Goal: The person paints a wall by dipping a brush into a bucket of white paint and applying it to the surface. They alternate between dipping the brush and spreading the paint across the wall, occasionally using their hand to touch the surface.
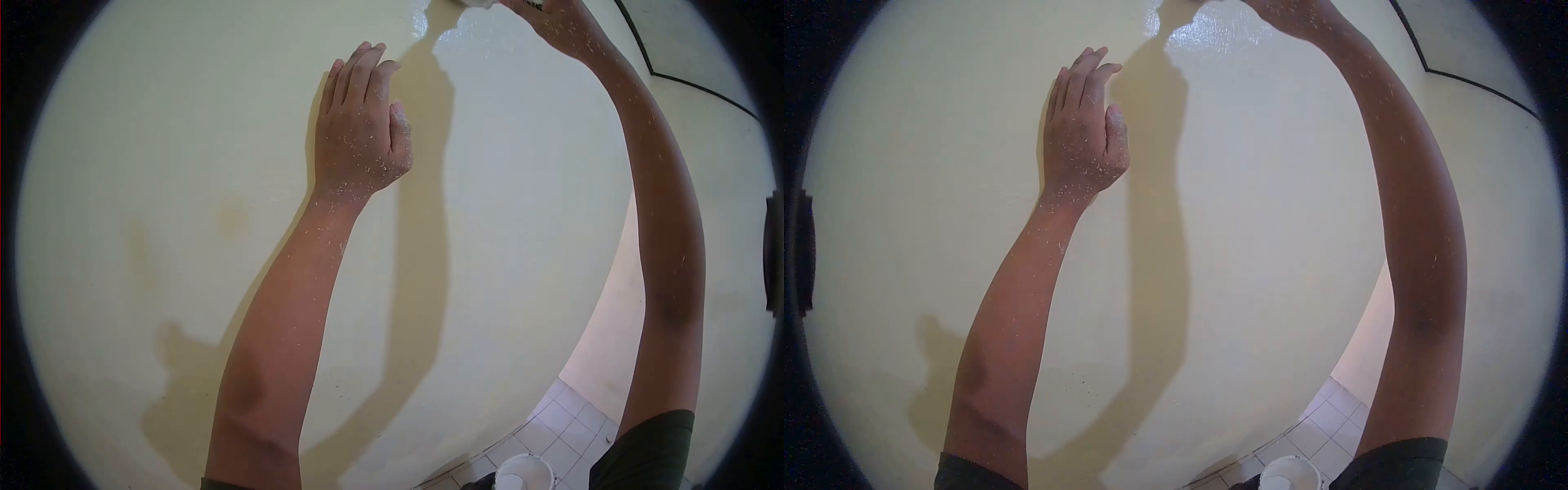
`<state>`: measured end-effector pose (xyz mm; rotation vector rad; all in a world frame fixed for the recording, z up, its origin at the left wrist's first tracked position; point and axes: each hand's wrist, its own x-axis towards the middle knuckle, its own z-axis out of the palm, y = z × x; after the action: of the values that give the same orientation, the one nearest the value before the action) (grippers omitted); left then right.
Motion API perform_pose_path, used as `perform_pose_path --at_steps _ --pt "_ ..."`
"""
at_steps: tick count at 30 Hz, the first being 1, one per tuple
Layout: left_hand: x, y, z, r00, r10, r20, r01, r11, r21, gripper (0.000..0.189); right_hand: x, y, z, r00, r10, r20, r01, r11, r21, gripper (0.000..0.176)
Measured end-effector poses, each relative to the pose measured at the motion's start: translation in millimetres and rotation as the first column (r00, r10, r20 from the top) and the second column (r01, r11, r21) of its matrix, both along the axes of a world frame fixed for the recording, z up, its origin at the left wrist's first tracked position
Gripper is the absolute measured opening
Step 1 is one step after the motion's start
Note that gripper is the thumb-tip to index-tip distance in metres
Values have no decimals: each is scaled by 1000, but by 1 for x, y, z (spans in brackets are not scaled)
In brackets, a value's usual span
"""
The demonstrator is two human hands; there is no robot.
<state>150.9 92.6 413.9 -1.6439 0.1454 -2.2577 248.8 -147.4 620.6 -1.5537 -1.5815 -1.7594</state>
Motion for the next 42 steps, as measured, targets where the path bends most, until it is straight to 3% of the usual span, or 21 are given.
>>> perform_pose_path --at_steps 1,4,5,10,11,12,14,17,20,23,27,30,31,34,35,38,42 --pt "-2 1 0 1000 -5 4 5 1000 4 44 -5 -2 -12 1000 -11 11 11 998 -54 22" --pt "6 -3 4 1000 -13 17 12 1000 24 43 -4 -11 -48 983 -25 -181 0 991 -133 22" --pt "10 -4 3 1000 -17 19 16 999 33 42 28 -10 -53 997 16 80 -6 992 -124 27" --pt "8 4 3 999 -40 21 40 999 25 40 -23 -21 -137 972 -210 -102 155 908 -390 24" --pt "8 3 2 999 -44 17 43 999 20 40 -28 -24 -151 953 -240 -186 133 881 -454 22" --pt "9 3 2 999 -33 17 33 999 19 39 -27 -29 -157 972 -218 -86 139 832 -538 21" --pt "8 5 0 1000 -19 21 19 1000 16 39 -36 -33 -178 903 -343 -258 97 749 -655 22" --pt "7 3 1 999 32 -3 -32 999 20 39 -40 -44 -180 819 -452 -353 87 706 -703 21" --pt "4 3 -4 999 -11 -43 11 1000 2 37 -20 -49 -161 906 -213 -367 -11 853 -522 20" --pt "4 1 -2 998 -19 -61 20 1000 5 39 -26 -43 -136 931 -154 -330 63 960 -271 19" --pt "-2 -4 2 997 -20 -76 21 1000 17 42 -19 -24 -97 966 -89 -244 98 995 28 20" --pt "-4 -4 0 997 -17 -78 17 1000 4 43 6 -1 -59 1000 -6 1 6 977 214 28" --pt "-5 -4 -2 997 -14 -81 14 1000 -4 43 1 4 -47 991 3 -134 30 969 244 29" --pt "-12 -8 -2 996 -11 -93 10 1000 -19 44 -26 15 -14 993 69 -101 -32 944 329 22" --pt "-14 -9 -1 995 -7 -98 5 1000 -21 45 -25 14 -1 999 51 -9 -45 943 331 22" --pt "-8 -9 -3 996 -25 -85 22 999 -36 45 -23 20 8 984 167 -69 -134 930 342 20" --pt "-8 -8 -3 997 -22 -69 19 999 -35 46 -10 25 -7 992 130 2 -129 981 145 20"
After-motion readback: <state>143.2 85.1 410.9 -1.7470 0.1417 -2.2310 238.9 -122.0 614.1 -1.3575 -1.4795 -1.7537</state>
